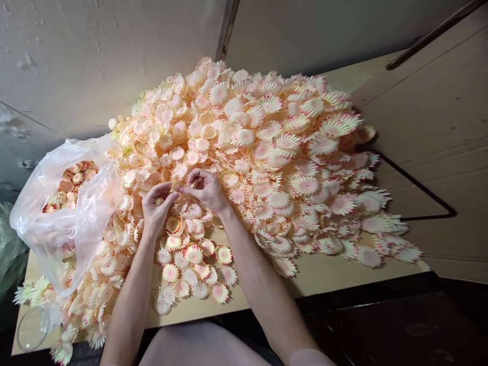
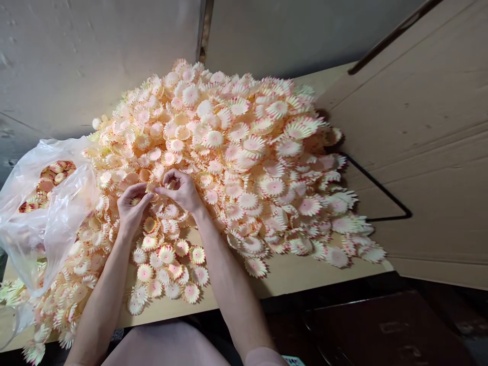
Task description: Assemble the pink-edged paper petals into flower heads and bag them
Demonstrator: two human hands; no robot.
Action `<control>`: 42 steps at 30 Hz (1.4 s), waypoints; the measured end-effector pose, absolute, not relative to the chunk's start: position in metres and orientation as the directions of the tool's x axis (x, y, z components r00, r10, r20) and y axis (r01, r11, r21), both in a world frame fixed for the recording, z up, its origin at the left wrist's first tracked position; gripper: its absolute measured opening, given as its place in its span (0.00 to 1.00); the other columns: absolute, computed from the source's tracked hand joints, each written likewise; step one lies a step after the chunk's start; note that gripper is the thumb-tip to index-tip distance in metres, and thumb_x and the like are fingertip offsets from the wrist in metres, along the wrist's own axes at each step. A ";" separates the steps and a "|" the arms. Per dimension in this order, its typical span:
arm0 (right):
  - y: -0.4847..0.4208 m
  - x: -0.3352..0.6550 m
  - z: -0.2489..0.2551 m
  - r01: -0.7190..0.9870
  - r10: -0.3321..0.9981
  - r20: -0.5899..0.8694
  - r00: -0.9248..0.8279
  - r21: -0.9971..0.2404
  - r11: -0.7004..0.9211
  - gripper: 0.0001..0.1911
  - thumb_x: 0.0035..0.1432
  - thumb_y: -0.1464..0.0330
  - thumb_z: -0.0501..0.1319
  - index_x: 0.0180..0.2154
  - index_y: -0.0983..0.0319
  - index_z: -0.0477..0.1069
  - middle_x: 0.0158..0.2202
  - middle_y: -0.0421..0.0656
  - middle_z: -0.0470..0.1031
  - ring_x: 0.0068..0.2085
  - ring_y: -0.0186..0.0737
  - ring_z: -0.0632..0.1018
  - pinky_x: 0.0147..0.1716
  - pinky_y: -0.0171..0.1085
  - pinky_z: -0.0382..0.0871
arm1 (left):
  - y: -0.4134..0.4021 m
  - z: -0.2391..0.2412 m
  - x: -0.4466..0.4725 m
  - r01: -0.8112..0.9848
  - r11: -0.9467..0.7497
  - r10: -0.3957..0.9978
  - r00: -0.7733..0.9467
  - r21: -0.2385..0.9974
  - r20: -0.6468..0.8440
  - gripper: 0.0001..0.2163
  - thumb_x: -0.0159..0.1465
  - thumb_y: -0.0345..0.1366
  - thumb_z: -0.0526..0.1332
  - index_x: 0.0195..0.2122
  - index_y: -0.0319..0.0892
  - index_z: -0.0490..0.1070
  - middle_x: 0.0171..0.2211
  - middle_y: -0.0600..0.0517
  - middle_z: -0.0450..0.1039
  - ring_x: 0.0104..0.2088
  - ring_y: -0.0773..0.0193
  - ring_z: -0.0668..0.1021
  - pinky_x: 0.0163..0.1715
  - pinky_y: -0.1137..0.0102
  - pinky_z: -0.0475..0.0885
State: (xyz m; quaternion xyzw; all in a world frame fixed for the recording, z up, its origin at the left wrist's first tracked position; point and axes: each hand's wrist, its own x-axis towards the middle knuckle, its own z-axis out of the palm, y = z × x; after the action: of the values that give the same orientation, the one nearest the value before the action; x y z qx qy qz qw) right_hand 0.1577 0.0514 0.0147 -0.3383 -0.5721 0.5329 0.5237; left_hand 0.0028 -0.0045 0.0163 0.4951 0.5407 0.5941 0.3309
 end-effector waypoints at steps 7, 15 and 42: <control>0.048 0.164 0.020 -0.158 0.898 0.153 -0.411 -0.983 0.095 0.13 0.51 0.59 0.68 0.33 0.62 0.76 0.29 0.41 0.75 0.29 0.35 0.72 0.29 0.35 0.66 | -0.005 0.016 0.002 0.166 -0.221 0.931 -0.258 0.961 0.259 0.13 0.52 0.40 0.72 0.36 0.41 0.79 0.34 0.49 0.80 0.34 0.64 0.79 0.38 0.69 0.73; 0.050 0.169 0.021 -0.242 0.819 0.252 -0.516 -0.960 0.142 0.11 0.55 0.59 0.66 0.31 0.62 0.78 0.34 0.42 0.76 0.37 0.37 0.74 0.40 0.37 0.68 | -0.006 0.024 0.001 0.189 -0.306 0.925 -0.172 0.933 0.339 0.06 0.56 0.38 0.69 0.31 0.41 0.80 0.32 0.49 0.79 0.34 0.64 0.78 0.38 0.70 0.71; 0.052 0.171 0.021 -0.291 0.797 0.251 -0.549 -0.952 0.099 0.11 0.55 0.60 0.67 0.31 0.62 0.78 0.35 0.43 0.74 0.38 0.37 0.73 0.40 0.37 0.67 | -0.007 0.023 -0.001 0.195 -0.250 0.953 -0.125 0.948 0.277 0.08 0.57 0.40 0.68 0.33 0.41 0.80 0.35 0.48 0.79 0.37 0.61 0.79 0.40 0.68 0.72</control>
State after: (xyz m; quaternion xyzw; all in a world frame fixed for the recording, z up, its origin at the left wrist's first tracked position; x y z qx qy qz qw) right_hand 0.1706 0.0522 0.0206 -0.2087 -0.6065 0.6378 0.4263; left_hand -0.0011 -0.0068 0.0234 0.5656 0.5074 0.5524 0.3429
